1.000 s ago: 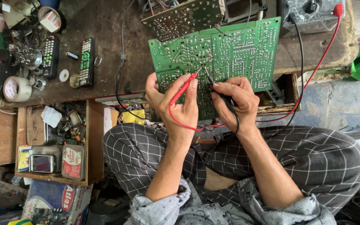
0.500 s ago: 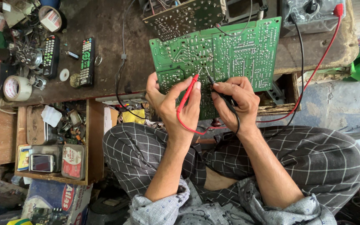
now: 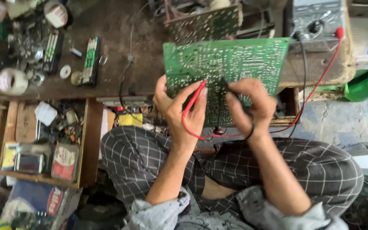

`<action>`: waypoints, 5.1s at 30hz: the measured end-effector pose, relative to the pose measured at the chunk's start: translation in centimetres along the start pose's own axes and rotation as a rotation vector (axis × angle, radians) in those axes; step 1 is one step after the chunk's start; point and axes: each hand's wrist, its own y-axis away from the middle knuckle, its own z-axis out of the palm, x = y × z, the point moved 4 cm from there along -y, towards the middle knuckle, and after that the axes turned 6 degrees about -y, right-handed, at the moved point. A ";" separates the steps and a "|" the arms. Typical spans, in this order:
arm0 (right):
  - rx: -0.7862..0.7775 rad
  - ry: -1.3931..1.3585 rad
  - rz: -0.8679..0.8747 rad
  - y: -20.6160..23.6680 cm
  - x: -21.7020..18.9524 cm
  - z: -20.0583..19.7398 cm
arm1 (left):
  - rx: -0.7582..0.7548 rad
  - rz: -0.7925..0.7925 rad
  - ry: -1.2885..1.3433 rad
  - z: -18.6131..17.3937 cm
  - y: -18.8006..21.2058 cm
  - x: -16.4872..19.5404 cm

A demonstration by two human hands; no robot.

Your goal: The person sits cross-legged on the floor holding a green circuit board on their lap and probes its solder points with red and black multimeter leads. They reposition the board, probe different components, and continue testing points on a second board connected to a multimeter on the workbench.

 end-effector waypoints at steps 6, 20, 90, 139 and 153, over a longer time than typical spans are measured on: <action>-0.095 -0.042 -0.001 -3.1 -4.5 0.4 | -0.022 0.043 0.009 -6.4 0.0 1.5; -0.040 -0.210 0.098 -2.9 1.2 -1.6 | -0.060 0.141 -0.009 -1.2 0.8 0.5; 0.093 -0.121 0.177 0.3 5.9 1.2 | -0.045 0.064 0.062 1.8 -0.6 -4.0; -0.074 0.047 -0.087 -0.2 1.8 2.9 | 0.026 0.026 0.059 1.1 -0.7 -4.2; -0.032 0.081 -0.166 0.2 1.7 3.4 | 0.032 0.036 0.050 1.4 -0.9 -3.6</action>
